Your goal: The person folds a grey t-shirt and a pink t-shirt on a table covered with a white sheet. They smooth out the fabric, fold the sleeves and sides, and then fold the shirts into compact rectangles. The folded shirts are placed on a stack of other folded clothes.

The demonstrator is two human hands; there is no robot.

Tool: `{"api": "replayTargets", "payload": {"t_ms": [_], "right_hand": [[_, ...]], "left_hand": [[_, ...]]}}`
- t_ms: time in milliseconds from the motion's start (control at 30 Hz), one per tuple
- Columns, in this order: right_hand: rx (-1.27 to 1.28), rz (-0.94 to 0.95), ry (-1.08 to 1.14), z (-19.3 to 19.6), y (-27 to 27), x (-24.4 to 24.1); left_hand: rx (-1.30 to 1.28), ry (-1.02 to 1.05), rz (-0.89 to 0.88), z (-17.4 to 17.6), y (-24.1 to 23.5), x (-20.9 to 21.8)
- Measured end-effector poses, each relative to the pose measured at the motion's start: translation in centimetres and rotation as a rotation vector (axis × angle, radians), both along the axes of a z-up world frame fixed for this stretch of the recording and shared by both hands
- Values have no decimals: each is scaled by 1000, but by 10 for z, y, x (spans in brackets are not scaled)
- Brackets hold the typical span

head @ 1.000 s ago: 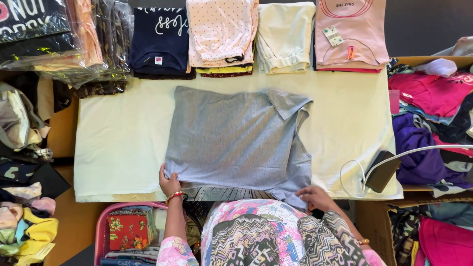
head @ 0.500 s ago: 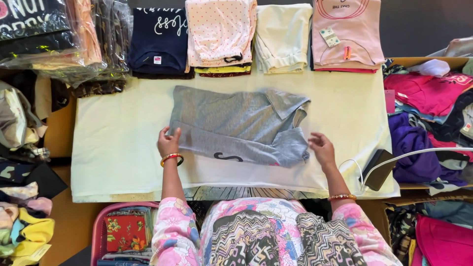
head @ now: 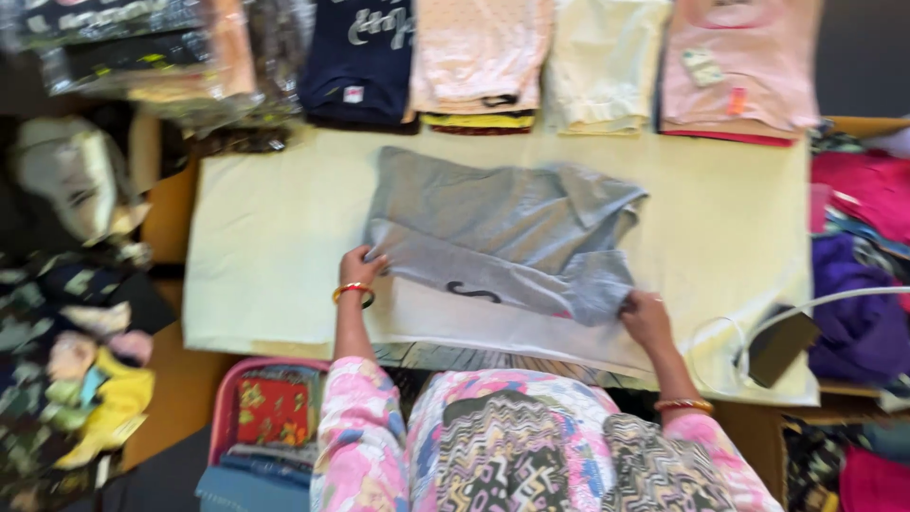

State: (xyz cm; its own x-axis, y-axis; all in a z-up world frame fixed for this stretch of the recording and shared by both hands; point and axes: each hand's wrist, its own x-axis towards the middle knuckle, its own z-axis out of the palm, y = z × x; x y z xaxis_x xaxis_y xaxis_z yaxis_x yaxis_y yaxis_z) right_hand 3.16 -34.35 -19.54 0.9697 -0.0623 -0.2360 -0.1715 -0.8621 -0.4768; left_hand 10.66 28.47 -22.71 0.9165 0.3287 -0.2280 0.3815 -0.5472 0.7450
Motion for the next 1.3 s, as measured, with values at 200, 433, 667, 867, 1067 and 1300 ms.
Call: {"api": "replayTargets", "payload": {"t_ms": [200, 433, 667, 867, 1067, 1300], "right_hand": [[1014, -408, -290, 23, -20, 3], [1110, -364, -169, 39, -35, 7], [413, -187, 232, 22, -26, -10], [344, -196, -122, 11, -20, -21], [443, -149, -122, 47, -10, -5], [312, -212, -35, 63, -17, -12]], "left_hand": [[-338, -97, 62, 49, -9, -12], [54, 187, -87, 4, 11, -6], [195, 242, 12, 79, -18, -11], [499, -428, -268, 69, -55, 13], [555, -103, -744, 107, -114, 46], [960, 270, -745, 93, -46, 72]]}}
